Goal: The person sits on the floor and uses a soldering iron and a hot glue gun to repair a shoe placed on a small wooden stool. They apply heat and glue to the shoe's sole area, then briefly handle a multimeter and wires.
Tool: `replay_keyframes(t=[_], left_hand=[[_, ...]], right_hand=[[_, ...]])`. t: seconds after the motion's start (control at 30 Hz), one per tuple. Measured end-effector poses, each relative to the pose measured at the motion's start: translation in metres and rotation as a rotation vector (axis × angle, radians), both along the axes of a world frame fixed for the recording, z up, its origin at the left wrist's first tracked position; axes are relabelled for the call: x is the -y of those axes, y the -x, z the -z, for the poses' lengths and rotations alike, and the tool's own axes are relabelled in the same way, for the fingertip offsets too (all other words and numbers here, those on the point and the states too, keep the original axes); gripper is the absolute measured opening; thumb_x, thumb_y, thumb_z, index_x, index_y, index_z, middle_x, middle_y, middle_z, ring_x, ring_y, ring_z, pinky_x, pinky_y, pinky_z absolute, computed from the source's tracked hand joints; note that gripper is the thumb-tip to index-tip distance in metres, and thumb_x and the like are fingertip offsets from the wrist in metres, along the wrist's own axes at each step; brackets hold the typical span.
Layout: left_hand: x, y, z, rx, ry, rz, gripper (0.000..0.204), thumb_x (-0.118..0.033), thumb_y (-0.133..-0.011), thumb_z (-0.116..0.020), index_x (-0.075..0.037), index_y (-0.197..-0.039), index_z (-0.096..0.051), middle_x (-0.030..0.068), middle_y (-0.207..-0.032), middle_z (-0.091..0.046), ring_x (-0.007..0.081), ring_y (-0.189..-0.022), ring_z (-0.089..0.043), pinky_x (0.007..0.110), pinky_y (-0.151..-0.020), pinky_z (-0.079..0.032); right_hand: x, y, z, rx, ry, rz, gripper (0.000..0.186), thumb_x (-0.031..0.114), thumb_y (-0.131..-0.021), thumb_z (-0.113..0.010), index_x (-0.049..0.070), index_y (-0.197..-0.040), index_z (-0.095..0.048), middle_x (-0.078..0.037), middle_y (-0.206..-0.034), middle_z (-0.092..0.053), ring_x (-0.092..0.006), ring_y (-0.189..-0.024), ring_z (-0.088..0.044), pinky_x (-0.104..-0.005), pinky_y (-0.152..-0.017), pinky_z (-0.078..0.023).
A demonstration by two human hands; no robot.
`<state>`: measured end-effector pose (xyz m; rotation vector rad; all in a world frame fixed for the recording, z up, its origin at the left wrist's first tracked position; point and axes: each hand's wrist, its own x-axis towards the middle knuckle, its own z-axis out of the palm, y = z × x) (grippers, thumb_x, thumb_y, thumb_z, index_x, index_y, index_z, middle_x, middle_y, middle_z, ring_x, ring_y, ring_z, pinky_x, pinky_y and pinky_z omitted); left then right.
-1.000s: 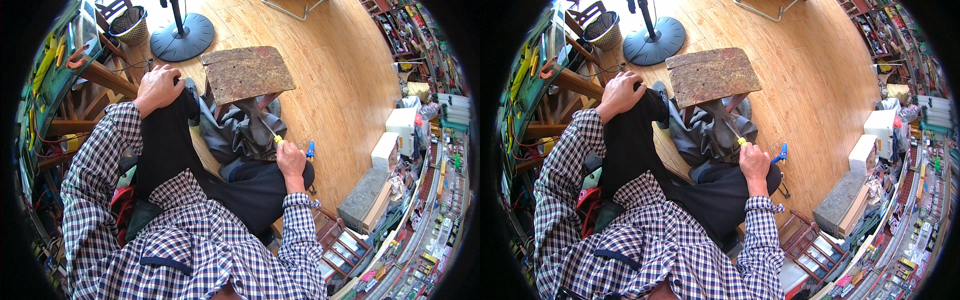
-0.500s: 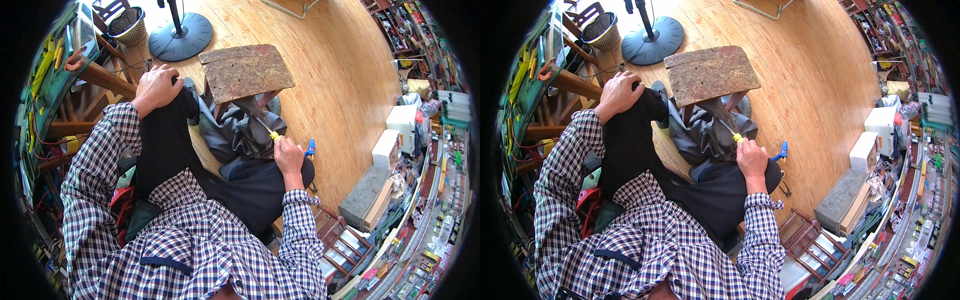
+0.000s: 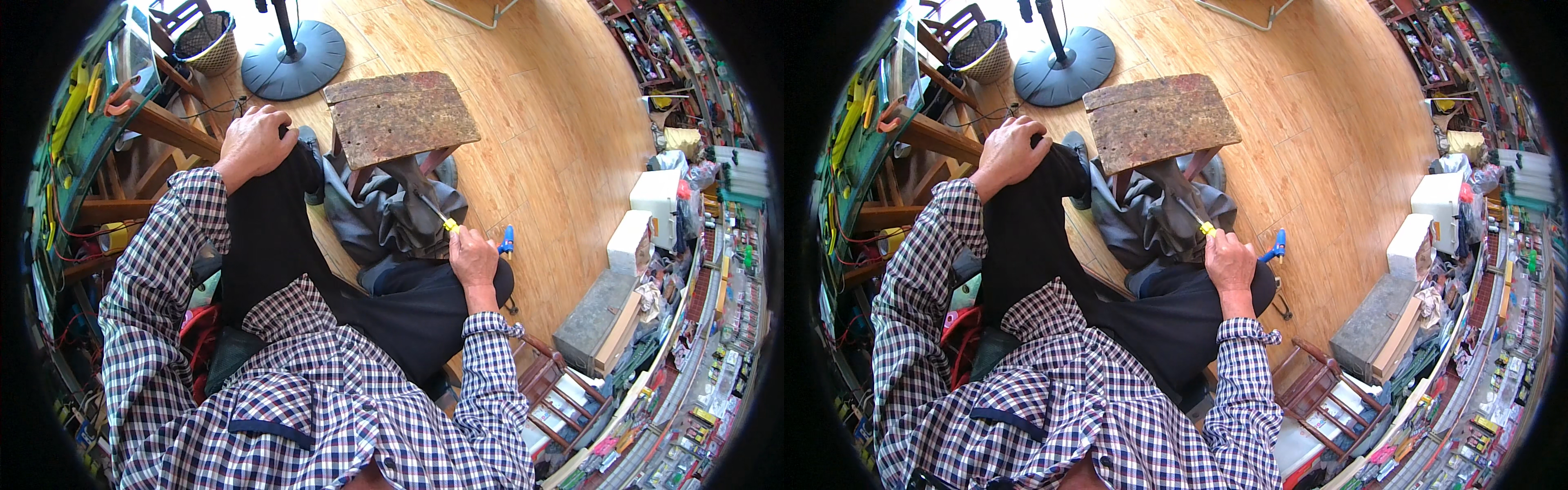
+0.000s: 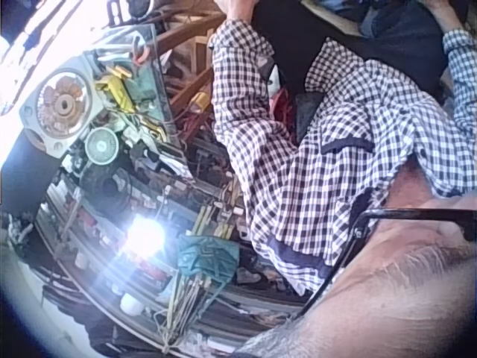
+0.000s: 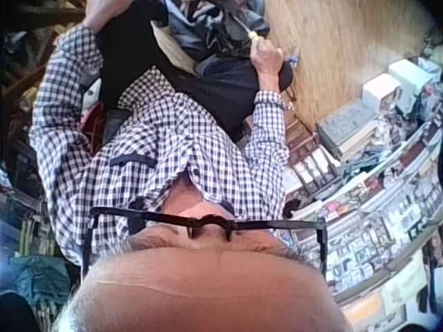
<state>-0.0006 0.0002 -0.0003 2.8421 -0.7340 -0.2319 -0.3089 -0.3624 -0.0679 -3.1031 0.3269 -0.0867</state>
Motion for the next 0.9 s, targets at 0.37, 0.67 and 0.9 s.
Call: replay_keyframes(t=[0.37, 0.67, 0.9], left_hand=[[-0.001, 0.000, 0.001, 0.011, 0.008, -0.005, 0.041, -0.039, -0.102, -0.060, -0.005, -0.114, -0.079, 0.0138, -0.120, -0.073, 0.0328, -0.117, -0.067, 0.048, -0.103, -0.054], [0.001, 0.001, -0.002, -0.001, -0.001, -0.011, 0.041, -0.039, -0.102, -0.059, -0.005, -0.113, -0.079, 0.0136, -0.121, -0.073, 0.0327, -0.118, -0.067, 0.048, -0.103, -0.054], [0.001, 0.002, -0.003, 0.000, 0.008, -0.009, 0.041, -0.039, -0.101, -0.059, -0.005, -0.114, -0.079, 0.0139, -0.121, -0.073, 0.0327, -0.119, -0.066, 0.048, -0.104, -0.053]], right_hand=[[-0.001, 0.001, -0.004, 0.051, -0.006, 0.013, 0.021, 0.029, -0.101, -0.068, 0.011, -0.092, -0.064, -0.008, -0.080, -0.065, -0.0329, -0.073, -0.066, -0.0469, -0.066, -0.048], [-0.003, -0.015, 0.006, 0.054, -0.030, 0.010, 0.022, 0.031, -0.104, -0.065, 0.011, -0.093, -0.064, -0.008, -0.082, -0.064, -0.0334, -0.074, -0.066, -0.0469, -0.067, -0.049], [-0.004, -0.023, 0.011, 0.008, -0.024, 0.020, 0.025, 0.032, -0.104, -0.065, 0.010, -0.092, -0.066, -0.010, -0.083, -0.067, -0.0349, -0.075, -0.067, -0.0481, -0.068, -0.050]])
